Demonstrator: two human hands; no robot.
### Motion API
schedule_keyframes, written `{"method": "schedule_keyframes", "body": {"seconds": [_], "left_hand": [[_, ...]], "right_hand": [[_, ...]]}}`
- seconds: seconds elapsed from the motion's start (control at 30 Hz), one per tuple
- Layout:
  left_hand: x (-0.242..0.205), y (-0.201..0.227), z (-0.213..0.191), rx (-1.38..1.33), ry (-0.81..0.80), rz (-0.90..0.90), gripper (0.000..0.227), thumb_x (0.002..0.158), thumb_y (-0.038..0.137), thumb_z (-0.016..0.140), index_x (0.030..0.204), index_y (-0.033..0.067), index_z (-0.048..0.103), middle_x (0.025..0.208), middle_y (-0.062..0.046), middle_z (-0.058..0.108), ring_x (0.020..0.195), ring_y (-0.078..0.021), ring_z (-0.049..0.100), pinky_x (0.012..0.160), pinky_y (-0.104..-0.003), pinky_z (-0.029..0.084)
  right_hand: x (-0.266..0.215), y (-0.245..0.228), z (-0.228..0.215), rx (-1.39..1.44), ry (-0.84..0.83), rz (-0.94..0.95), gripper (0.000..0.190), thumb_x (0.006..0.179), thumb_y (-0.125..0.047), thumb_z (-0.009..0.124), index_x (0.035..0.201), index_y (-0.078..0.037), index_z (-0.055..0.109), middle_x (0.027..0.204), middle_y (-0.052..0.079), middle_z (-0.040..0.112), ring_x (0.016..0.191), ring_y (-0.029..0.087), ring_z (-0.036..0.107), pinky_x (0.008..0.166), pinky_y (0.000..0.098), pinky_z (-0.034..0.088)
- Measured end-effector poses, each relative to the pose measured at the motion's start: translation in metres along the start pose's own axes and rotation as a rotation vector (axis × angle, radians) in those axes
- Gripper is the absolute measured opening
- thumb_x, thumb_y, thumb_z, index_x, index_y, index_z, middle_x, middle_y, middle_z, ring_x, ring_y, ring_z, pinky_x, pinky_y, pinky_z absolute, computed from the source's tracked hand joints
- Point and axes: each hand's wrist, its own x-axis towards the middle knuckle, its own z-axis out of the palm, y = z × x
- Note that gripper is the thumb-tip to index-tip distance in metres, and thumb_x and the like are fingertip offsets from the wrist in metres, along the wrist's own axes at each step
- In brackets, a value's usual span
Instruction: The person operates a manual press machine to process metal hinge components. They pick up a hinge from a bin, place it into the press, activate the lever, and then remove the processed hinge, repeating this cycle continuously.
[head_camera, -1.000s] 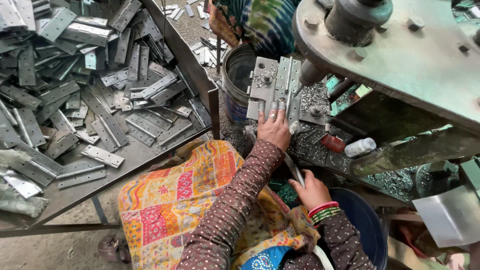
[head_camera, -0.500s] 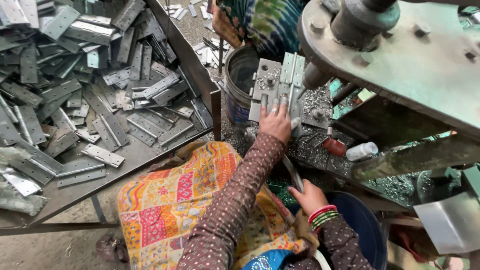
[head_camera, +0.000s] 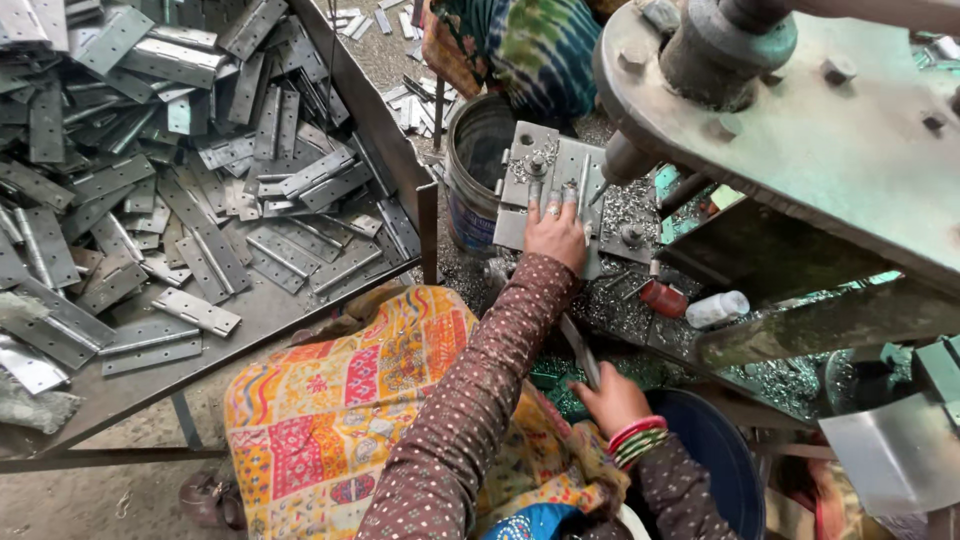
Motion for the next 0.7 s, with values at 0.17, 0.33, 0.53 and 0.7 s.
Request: {"method": "schedule_keyframes", "body": {"seconds": [0.17, 0.33, 0.53, 0.7], "left_hand": [[-0.005, -0.001, 0.0, -0.022, -0.005, 0.015, 0.033, 0.099, 0.019, 0.051, 0.123, 0.0056, 0.069, 0.149, -0.013, 0.052, 0.139, -0.0295, 0.048, 0.12, -0.058, 0.022], [0.004, -0.011, -0.015, -0.024, -0.048, -0.003, 0.027, 0.1, 0.018, 0.051, 0.112, 0.0116, 0.074, 0.153, -0.01, 0.05, 0.144, -0.0277, 0.043, 0.125, -0.059, 0.015], [0.039, -0.021, -0.01, -0.028, -0.085, -0.025, 0.029, 0.099, 0.02, 0.05, 0.114, 0.0143, 0.074, 0.155, -0.006, 0.048, 0.146, -0.0231, 0.039, 0.126, -0.057, 0.007], [0.035, -0.02, 0.0, -0.076, -0.114, 0.031, 0.033, 0.091, 0.017, 0.053, 0.118, 0.0165, 0.072, 0.153, -0.006, 0.046, 0.145, -0.026, 0.035, 0.12, -0.059, 0.007]], "right_hand": [[-0.003, -0.015, 0.029, 0.129, 0.251, -0.144, 0.057, 0.088, -0.044, 0.068, 0.119, 0.003, 0.057, 0.086, 0.027, 0.071, 0.079, 0.048, 0.068, 0.067, 0.0538, 0.054], [0.012, -0.002, 0.006, 0.083, 0.013, -0.058, 0.053, 0.083, -0.05, 0.072, 0.1, -0.001, 0.061, 0.082, 0.024, 0.072, 0.078, 0.042, 0.073, 0.069, 0.0492, 0.057], [0.009, -0.001, 0.013, 0.01, 0.031, 0.004, 0.053, 0.089, -0.052, 0.067, 0.106, -0.003, 0.056, 0.08, 0.023, 0.071, 0.076, 0.042, 0.072, 0.069, 0.0501, 0.056], [-0.009, -0.012, 0.051, 0.127, 0.081, -0.063, 0.053, 0.089, -0.046, 0.064, 0.116, -0.002, 0.051, 0.081, 0.023, 0.071, 0.073, 0.043, 0.07, 0.066, 0.0515, 0.055]]}}
